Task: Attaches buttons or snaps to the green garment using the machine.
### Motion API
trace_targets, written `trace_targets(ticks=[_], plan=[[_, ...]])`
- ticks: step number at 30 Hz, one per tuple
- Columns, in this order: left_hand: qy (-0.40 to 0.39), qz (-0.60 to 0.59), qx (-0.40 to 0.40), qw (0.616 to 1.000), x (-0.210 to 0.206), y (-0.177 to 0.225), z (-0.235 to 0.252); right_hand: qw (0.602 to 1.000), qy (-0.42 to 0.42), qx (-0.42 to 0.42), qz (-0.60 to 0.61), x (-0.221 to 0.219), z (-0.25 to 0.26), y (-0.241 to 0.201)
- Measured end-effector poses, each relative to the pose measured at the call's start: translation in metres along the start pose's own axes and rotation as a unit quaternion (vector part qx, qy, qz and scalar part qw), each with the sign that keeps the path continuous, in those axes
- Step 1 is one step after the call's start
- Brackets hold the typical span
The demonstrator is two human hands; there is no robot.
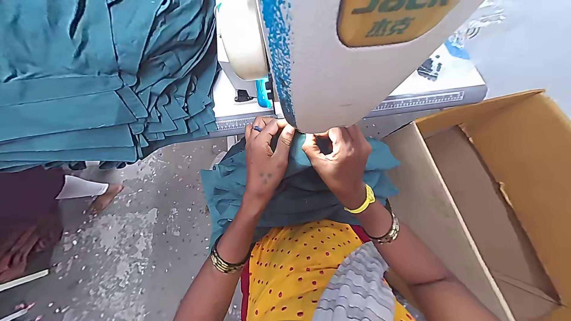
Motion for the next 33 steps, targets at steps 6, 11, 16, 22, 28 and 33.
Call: trace_targets(ticks=[6,11,16,22,28,33], plan=[[-0.010,0.007,0.015,1.000,0.000,0.002,0.004,0.999,0.003,-0.015,0.037,0.003,-0.001,0.003],[0.025,0.008,-0.013,1.000,-0.004,0.006,0.006,0.999,0.001,0.006,0.032,0.002,-0.001,0.003],[0.061,0.053,-0.059,0.995,0.007,0.005,0.010,0.998,0.012,-0.007,0.054,0.012,-0.004,0.002],[-0.034,0.167,0.089,0.981,0.030,-0.056,0.019,0.990,0.037,-0.103,0.091,0.028,-0.009,0.034],[-0.031,0.119,0.111,0.986,0.019,-0.044,0.016,0.964,0.047,-0.186,0.186,0.018,0.008,0.045],[-0.040,0.116,0.110,0.986,0.019,-0.031,0.015,0.930,-0.023,-0.204,0.306,0.002,0.026,0.038]])
Point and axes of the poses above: each hand's wrist, its own z-axis towards the middle knuckle, its own x-axis out of the back of the hand, y = z × x, the point moved 3 cm from there along z, towards the middle knuckle, and after that the axes turned 11 degrees about y, right-handed, at the moved point
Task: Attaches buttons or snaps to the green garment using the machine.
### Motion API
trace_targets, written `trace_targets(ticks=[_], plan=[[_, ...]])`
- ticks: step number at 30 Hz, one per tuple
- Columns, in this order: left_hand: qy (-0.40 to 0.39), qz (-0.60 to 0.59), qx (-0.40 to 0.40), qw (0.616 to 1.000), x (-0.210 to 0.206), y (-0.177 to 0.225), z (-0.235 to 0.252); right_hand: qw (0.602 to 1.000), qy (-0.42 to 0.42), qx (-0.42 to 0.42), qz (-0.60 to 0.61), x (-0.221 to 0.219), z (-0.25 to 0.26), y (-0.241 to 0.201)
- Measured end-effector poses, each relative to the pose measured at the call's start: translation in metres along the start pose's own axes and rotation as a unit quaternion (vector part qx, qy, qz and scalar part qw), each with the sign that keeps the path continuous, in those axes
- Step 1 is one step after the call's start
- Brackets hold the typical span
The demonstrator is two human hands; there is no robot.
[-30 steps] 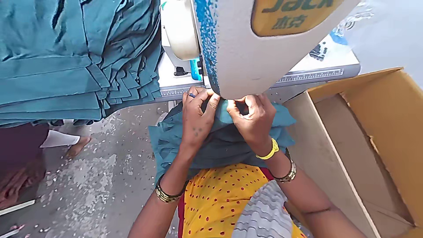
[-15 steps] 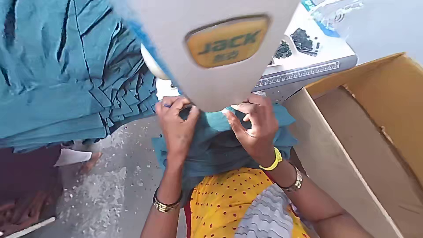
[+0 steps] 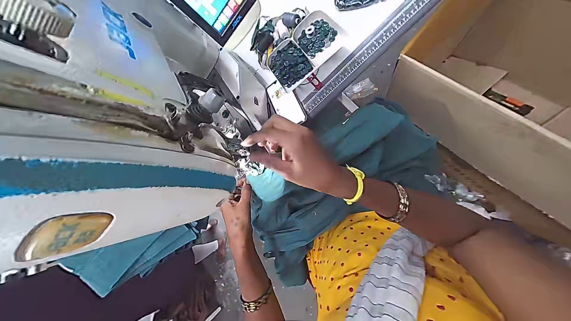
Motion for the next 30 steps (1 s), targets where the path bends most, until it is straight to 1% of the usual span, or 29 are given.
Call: trace_targets(ticks=[1,5,7,11,12,14,16,19,22,24,27,30], plan=[[-0.001,0.007,0.000,1.000,0.001,0.002,0.000,1.000,-0.016,-0.008,0.011,-0.004,0.002,0.000],[-0.002,-0.003,-0.010,1.000,0.006,0.005,-0.001,1.000,-0.005,0.015,0.008,-0.002,0.005,0.007],[0.004,-0.002,-0.014,1.000,0.009,0.008,-0.003,0.999,-0.034,0.011,0.000,0.004,0.006,0.012],[0.006,-0.002,-0.013,1.000,0.010,0.012,-0.006,0.994,-0.087,0.026,-0.054,0.014,0.000,0.017],[0.002,-0.011,-0.008,1.000,0.009,0.013,-0.007,0.994,-0.088,0.025,-0.052,0.014,-0.001,0.016],[0.002,-0.032,-0.002,0.999,0.008,0.014,-0.008,0.998,-0.057,0.026,-0.019,0.012,0.000,0.015],[0.002,-0.043,-0.004,0.999,0.009,0.015,-0.007,0.998,-0.036,0.055,0.003,0.007,0.006,0.010],[0.013,-0.043,-0.011,0.999,0.012,0.015,-0.006,0.993,-0.065,0.093,-0.027,-0.003,0.013,0.001],[0.016,-0.070,-0.009,0.997,0.014,0.014,-0.006,0.993,-0.048,0.099,-0.041,0.000,0.015,0.002],[0.021,-0.082,-0.008,0.996,0.014,0.017,-0.008,0.991,-0.074,0.095,-0.059,0.010,0.015,0.006],[0.019,-0.109,-0.008,0.994,0.010,0.023,-0.013,0.980,-0.115,0.117,-0.110,0.024,0.011,0.009],[0.022,-0.127,-0.022,0.991,0.008,0.023,-0.014,0.973,-0.146,0.124,-0.131,0.028,0.003,0.008]])
Point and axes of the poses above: each hand's wrist, its own z-axis towards the middle knuckle, its own x-axis out of the back of the hand, y = z × x, the point moved 3 cm from there along z, towards the middle knuckle, and after that the axes turned 11 degrees about y, right-handed, at the moved point
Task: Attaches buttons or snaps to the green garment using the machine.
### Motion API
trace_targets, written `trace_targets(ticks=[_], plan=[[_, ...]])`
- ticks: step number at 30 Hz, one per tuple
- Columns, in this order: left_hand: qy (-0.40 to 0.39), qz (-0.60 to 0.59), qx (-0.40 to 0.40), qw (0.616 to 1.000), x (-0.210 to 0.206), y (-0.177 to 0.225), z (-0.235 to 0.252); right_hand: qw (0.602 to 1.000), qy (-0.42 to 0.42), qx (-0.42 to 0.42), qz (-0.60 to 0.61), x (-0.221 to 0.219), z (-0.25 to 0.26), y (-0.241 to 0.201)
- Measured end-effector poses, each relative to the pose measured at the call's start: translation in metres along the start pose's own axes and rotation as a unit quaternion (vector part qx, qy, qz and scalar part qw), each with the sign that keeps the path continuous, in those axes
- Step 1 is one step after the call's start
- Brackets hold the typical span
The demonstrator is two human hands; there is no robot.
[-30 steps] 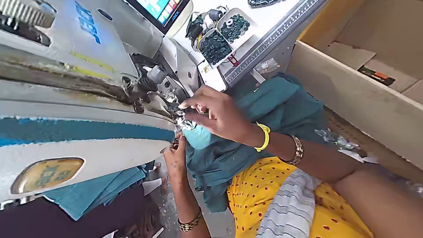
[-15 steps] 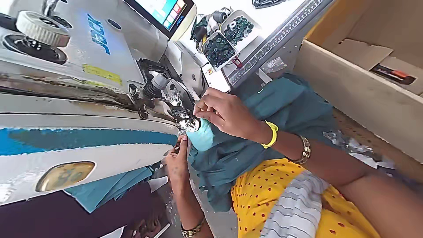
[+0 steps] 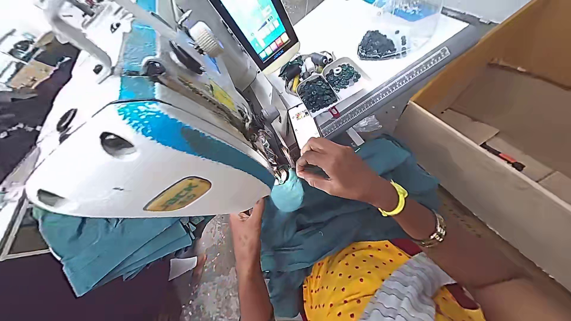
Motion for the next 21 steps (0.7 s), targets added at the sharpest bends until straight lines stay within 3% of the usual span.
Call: trace_targets(ticks=[4,8,10,14,21], plan=[[0.017,0.075,-0.001,0.997,0.005,-0.011,0.004,0.997,0.001,-0.028,0.069,0.002,-0.006,-0.019],[0.032,0.242,-0.034,0.969,0.014,-0.047,0.013,0.992,0.082,-0.067,0.070,0.018,-0.007,-0.017],[0.021,0.187,0.000,0.982,0.011,-0.050,0.010,0.987,0.108,-0.113,0.031,0.024,-0.010,-0.001],[-0.069,-0.044,0.063,0.995,-0.008,-0.022,-0.002,0.976,0.125,-0.181,-0.001,0.029,-0.018,0.019],[-0.063,-0.099,0.082,0.990,-0.027,-0.015,-0.001,0.974,0.127,-0.184,-0.029,0.033,-0.027,0.025]])
Point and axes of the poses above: each hand's wrist, its own z-axis towards the middle knuckle, its own x-axis out of the back of the hand, y = z × x, the point moved 3 cm from there along z, towards the middle knuckle, and after that the axes turned 11 degrees about y, right-handed, at the moved point
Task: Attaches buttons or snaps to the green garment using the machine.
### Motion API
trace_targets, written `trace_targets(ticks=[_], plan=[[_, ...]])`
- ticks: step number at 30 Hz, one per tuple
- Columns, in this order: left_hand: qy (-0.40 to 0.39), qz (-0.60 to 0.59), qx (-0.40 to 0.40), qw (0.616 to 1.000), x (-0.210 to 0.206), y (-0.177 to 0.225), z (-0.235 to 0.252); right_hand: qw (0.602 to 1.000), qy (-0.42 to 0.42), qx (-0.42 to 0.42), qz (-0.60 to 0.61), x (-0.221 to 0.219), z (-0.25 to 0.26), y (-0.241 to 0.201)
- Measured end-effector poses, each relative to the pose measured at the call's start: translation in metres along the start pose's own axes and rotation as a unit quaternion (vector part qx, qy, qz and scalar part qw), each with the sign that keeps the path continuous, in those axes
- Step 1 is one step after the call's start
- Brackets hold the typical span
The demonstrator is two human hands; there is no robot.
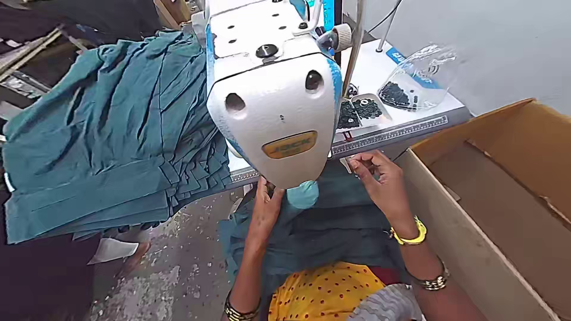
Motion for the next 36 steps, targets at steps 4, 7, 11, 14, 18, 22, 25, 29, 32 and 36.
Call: trace_targets(ticks=[4,7,11,14,18,22,25,29,32,36], plan=[[0.007,-0.008,0.002,1.000,-0.002,-0.003,-0.002,1.000,-0.001,-0.009,-0.010,0.003,-0.004,0.004],[0.006,-0.014,-0.001,1.000,-0.003,-0.002,-0.002,1.000,-0.001,-0.013,-0.003,0.005,-0.007,0.007],[0.002,-0.023,0.000,1.000,-0.003,-0.004,-0.001,1.000,-0.002,-0.027,-0.015,0.009,-0.010,0.012],[0.000,-0.029,-0.003,1.000,-0.003,-0.004,-0.001,0.999,-0.003,-0.028,-0.027,0.012,-0.012,0.016],[0.005,-0.029,0.000,1.000,-0.004,-0.006,-0.001,0.998,-0.011,-0.028,-0.052,0.013,-0.009,0.021],[0.009,-0.008,-0.002,1.000,-0.003,-0.007,-0.001,0.991,-0.021,0.030,-0.129,0.006,0.014,0.028],[0.013,-0.001,-0.012,1.000,-0.004,-0.010,0.000,0.980,-0.029,0.070,-0.182,-0.006,0.046,0.035],[0.018,-0.004,-0.006,1.000,-0.003,-0.008,-0.002,0.945,-0.074,0.192,-0.254,-0.032,0.074,0.032],[0.019,-0.018,-0.006,1.000,-0.003,-0.007,-0.003,0.914,-0.122,0.239,-0.305,-0.049,0.080,0.036],[0.022,-0.024,-0.005,0.999,-0.003,-0.005,-0.004,0.911,-0.133,0.236,-0.310,-0.054,0.081,0.042]])
Point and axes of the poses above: each hand's wrist, its own z-axis towards the middle knuckle, its own x-axis out of the back of the hand, y = z × x, the point moved 3 cm from there along z, towards the middle knuckle, and after that the axes turned 11 degrees about y, right-handed, at the moved point
